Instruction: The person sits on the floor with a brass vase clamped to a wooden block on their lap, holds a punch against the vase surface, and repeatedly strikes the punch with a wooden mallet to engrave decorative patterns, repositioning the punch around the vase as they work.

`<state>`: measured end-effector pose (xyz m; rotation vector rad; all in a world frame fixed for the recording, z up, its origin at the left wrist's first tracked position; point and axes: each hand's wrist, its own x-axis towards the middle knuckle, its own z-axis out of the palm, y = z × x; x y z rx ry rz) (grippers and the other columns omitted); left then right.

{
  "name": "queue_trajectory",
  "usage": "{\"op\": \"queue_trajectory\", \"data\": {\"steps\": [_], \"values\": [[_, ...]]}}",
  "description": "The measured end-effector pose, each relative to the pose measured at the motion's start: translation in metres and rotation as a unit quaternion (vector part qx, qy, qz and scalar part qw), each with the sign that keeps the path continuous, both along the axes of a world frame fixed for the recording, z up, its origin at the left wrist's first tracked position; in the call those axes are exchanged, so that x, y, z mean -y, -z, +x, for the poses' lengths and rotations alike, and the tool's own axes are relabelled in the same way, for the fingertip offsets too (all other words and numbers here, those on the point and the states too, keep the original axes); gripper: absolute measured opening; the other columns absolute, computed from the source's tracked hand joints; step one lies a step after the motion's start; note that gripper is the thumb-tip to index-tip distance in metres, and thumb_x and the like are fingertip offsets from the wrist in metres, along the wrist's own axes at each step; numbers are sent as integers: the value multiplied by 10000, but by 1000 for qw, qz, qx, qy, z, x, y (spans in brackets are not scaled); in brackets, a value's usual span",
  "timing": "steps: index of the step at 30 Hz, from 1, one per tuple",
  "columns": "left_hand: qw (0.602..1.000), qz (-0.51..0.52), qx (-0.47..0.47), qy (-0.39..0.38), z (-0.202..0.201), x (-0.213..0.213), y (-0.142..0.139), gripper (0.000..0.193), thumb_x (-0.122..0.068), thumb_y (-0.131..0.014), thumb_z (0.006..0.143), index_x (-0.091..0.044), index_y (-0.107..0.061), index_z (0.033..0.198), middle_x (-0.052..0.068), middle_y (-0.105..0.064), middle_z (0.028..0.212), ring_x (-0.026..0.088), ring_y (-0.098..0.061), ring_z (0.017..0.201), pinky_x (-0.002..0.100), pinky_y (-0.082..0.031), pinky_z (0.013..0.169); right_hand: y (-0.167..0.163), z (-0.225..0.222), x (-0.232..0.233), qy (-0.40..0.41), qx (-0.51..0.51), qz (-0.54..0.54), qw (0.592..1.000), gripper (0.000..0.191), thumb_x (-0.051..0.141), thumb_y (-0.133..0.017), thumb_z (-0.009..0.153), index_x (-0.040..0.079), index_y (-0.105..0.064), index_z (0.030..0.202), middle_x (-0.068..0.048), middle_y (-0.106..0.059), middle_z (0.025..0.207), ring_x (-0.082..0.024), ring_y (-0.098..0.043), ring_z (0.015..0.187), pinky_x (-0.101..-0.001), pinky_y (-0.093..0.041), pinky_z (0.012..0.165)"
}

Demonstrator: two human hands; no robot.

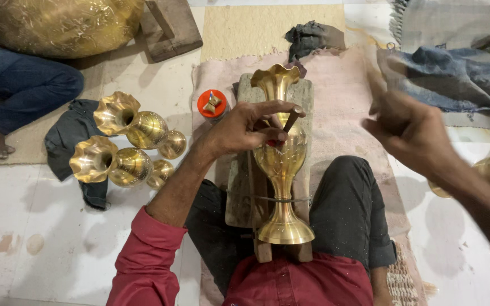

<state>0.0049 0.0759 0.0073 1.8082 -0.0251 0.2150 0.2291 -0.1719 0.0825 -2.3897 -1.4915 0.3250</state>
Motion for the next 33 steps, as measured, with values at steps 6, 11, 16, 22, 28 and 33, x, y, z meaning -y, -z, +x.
{"op": "queue_trajectory", "data": {"steps": [6,11,16,22,28,33], "values": [[1000,-19,-16,12,1,-1,1,613,26,-687,980,-266,-551,1501,69,-790,989,159,-805,903,346,-721,881,14,10,12,-11,-71,93,993,145,126,-730,957,37,-672,1056,-93,-707,843,-156,-673,681,-324,-575,547],[1000,4,17,22,4,-3,0,566,-20,-695,1010,-262,-526,1493,52,-789,1045,133,-806,889,338,-709,854,25,16,17,25,-1,69,997,187,121,-752,953,31,-665,1092,-98,-686,811,-165,-641,589,-327,-537,472],[1000,20,8,19,4,-2,-6,541,-48,-698,1006,-229,-534,1488,24,-796,958,119,-788,870,307,-697,842,21,5,24,-48,183,93,978,274,108,-759,831,53,-711,1096,-131,-729,831,-256,-677,663,-407,-527,535],[999,25,7,-19,2,1,-6,483,-53,-696,986,-169,-590,1442,57,-776,948,147,-774,793,286,-676,735,22,-8,24,13,175,-36,984,193,227,-705,990,95,-687,1129,-136,-748,852,-293,-724,674,-444,-574,606],[958,-212,96,-167,-6,9,-2,181,-82,-687,972,-86,-689,1153,0,-644,1331,195,-783,999,343,-701,770,37,-12,30,64,-70,-69,993,795,437,-755,875,180,-448,1562,-193,-762,966,-341,-781,847,-484,-633,699],[952,-197,87,-218,-20,21,4,535,-81,-762,921,-137,-541,1405,107,-777,1047,195,-778,963,310,-721,801,48,-24,36,-91,-58,12,994,689,424,-616,971,212,-374,1581,-190,-672,1254,-386,-726,980,-524,-611,776]]}}
